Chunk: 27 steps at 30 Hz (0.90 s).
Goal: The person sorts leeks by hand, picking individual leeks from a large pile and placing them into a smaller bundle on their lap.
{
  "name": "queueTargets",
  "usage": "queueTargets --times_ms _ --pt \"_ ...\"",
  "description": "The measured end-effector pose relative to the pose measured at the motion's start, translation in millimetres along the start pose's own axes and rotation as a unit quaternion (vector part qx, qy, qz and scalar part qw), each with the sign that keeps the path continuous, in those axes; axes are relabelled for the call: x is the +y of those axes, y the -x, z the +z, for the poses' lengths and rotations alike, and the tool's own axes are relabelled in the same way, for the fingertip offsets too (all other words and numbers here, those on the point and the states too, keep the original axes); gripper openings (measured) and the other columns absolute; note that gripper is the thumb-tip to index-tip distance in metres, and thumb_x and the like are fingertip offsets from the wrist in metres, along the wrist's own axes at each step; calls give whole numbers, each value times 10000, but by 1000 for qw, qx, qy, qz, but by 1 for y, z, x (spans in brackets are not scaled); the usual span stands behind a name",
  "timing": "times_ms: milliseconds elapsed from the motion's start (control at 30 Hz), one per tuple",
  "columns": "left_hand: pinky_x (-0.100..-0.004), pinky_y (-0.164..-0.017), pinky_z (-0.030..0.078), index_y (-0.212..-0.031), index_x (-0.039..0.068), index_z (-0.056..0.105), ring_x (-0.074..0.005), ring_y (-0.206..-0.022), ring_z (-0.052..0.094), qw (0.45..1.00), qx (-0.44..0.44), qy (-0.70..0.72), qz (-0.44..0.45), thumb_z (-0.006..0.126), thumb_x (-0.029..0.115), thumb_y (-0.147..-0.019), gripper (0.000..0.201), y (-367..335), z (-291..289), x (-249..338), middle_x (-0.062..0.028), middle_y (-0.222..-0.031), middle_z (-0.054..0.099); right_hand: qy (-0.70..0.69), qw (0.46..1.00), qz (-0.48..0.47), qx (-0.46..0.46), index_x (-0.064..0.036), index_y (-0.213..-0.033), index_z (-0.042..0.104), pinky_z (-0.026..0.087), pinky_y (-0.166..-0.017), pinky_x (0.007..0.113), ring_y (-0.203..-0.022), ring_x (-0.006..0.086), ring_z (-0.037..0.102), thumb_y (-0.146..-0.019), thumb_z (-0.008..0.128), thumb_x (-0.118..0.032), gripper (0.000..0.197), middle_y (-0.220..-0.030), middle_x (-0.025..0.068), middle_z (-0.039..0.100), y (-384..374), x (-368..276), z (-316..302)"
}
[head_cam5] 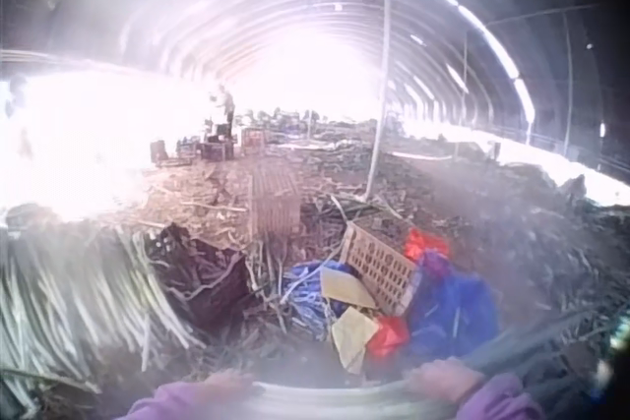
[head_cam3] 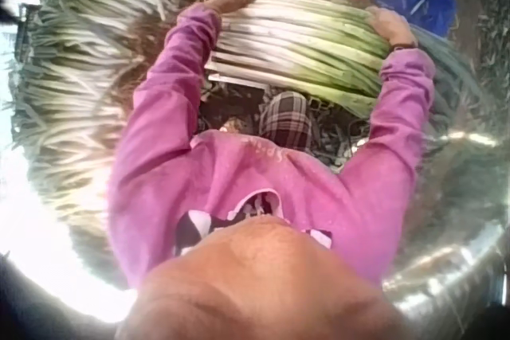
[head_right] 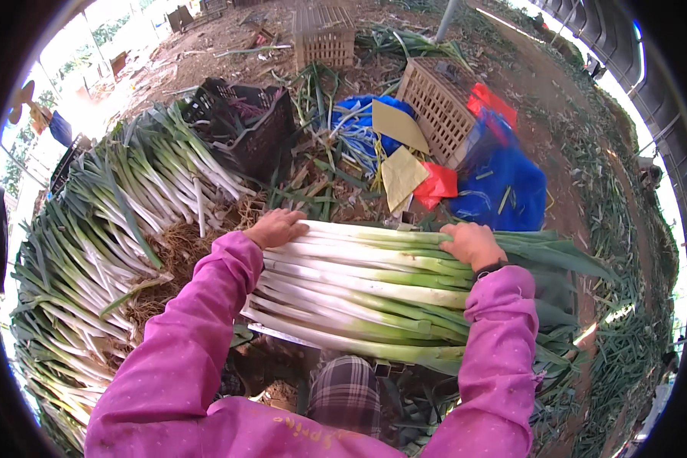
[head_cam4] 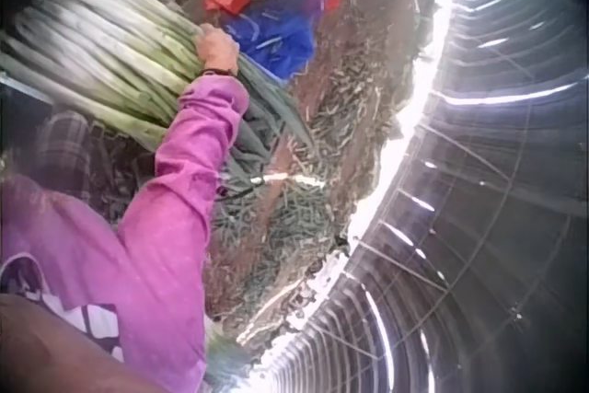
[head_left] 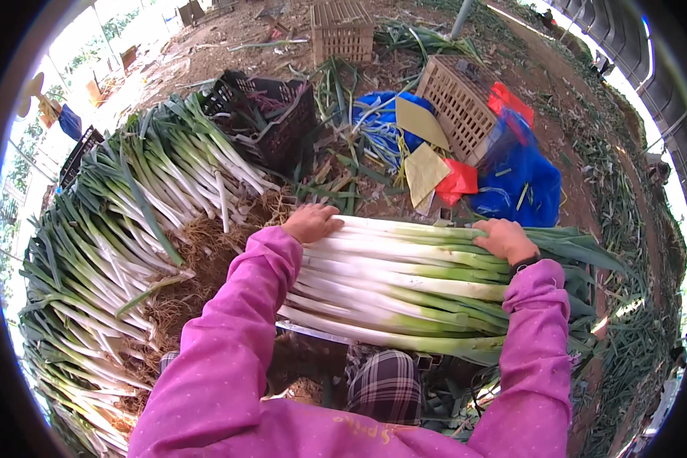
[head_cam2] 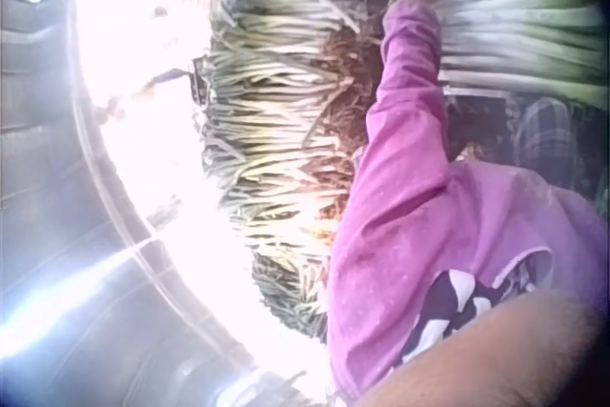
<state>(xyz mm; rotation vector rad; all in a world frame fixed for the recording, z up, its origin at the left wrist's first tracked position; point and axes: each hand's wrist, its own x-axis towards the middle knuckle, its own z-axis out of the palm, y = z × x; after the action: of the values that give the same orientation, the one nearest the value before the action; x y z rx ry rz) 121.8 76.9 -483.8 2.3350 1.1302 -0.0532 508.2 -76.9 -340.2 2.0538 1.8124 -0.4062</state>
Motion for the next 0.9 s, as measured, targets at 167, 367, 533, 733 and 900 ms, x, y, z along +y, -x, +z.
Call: queueTargets --times_ms 167,367,533,733,900 --pt "-478 -1055 366 -1288 151 556 -385 -1268 441 967 163 23 197 639 439 -862 521 29 28 54 -209 -1357 478 12 999 -5 44 -235 -1236 605 436 -923 508 -1096 340 591 -870 602 -399 401 -1147 122 650 3 6 11" --pt "-464 -916 447 -1057 171 682 -357 -1138 527 966 192 15 175 683 372 -827 305 35 21 77 -128 -1203 583 0 1000 19 5 -238 -1264 591 423 -942 514 -1115 340 575 -875 609 -377 414 -1158 126 638 6 -1 -2" --pt "-436 -833 478 -926 133 693 -355 -954 593 984 26 91 152 690 339 -791 246 6 3 82 -142 -929 642 7 1000 20 4 -224 -1265 584 421 -944 512 -1130 351 554 -864 608 -379 431 -1189 127 618 2 4 -6" --pt "-456 -784 471 -954 141 638 -302 -938 573 929 277 -27 245 693 298 -771 247 -5 39 58 -88 -962 574 -4 1000 16 -3 -244 -1249 599 392 -976 559 -1139 365 550 -837 625 -415 447 -1207 123 621 -11 5 17" --pt "-432 -706 514 -972 114 637 -294 -870 617 977 153 -50 138 669 328 -806 273 19 16 47 -118 -929 548 -26 998 61 -18 -234 -1305 567 256 -1074 637 -1247 378 479 -856 586 -484 515 -1314 131 563 12 13 9"
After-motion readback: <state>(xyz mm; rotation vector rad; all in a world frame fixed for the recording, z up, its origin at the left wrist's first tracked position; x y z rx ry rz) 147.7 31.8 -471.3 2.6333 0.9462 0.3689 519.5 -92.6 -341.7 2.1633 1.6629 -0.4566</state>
